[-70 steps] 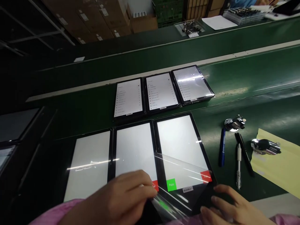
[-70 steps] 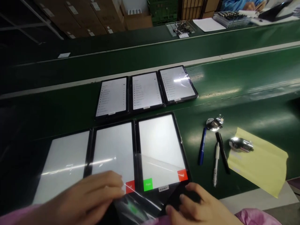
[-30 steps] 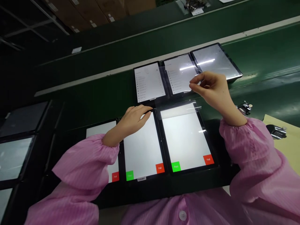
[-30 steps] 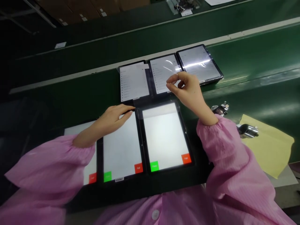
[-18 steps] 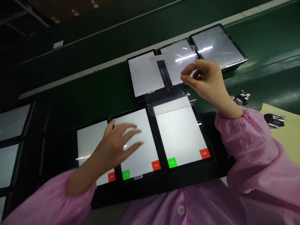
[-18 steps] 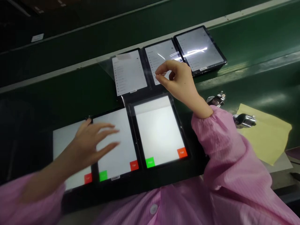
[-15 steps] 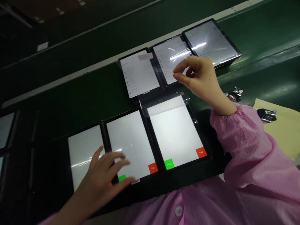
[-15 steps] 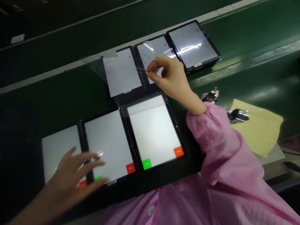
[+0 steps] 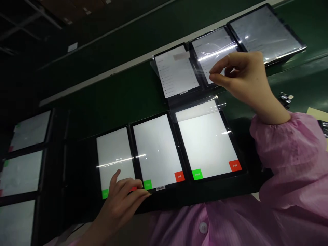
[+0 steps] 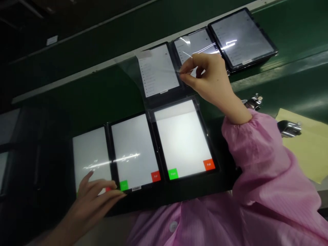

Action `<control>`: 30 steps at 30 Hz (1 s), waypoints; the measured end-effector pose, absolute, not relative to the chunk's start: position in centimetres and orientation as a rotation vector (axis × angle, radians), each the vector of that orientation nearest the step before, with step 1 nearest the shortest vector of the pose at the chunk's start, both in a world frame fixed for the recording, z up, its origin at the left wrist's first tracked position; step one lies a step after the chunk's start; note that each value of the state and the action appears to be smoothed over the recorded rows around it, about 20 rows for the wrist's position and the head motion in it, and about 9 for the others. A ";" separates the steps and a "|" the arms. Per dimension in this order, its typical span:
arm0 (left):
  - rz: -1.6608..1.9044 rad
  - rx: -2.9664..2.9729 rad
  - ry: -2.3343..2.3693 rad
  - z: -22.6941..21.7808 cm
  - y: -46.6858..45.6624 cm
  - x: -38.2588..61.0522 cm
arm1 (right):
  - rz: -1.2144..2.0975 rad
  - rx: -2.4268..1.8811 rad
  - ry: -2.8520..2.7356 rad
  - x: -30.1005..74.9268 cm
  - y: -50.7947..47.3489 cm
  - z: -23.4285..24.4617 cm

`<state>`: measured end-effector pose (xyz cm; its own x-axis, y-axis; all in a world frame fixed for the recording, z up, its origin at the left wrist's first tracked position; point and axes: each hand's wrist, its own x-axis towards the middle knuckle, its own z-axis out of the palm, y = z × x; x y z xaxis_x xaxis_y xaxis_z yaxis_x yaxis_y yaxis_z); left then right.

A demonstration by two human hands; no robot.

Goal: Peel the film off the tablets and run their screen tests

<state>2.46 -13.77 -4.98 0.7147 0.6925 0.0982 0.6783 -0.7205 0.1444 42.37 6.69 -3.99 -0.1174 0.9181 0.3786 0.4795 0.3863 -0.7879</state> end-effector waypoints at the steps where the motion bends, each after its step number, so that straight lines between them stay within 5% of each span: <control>1: 0.285 2.808 1.164 -4.8 -13.1 2.6 | 0.590 -1.216 -1.761 42.4 6.5 -3.9; 7: 0.644 2.713 1.695 -1.9 -6.0 2.7 | 0.944 -1.147 -1.829 43.8 3.2 -2.6; 11: 0.582 2.422 1.854 -0.2 -0.6 2.5 | 1.303 -0.827 -2.275 45.3 0.1 -3.4; 21: 0.211 1.986 1.691 -4.2 5.2 5.7 | 0.191 -0.741 -2.582 38.6 -8.7 -6.1; 30: 0.387 1.975 1.598 -3.1 4.6 4.7 | 0.204 -0.700 -2.590 37.2 -6.9 -4.8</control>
<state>4.70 4.65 -3.05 0.2465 0.9613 -0.1231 0.7981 -0.1293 0.5885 37.23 -6.93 -4.75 -0.7714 0.5091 0.3818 0.4430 0.8603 -0.2522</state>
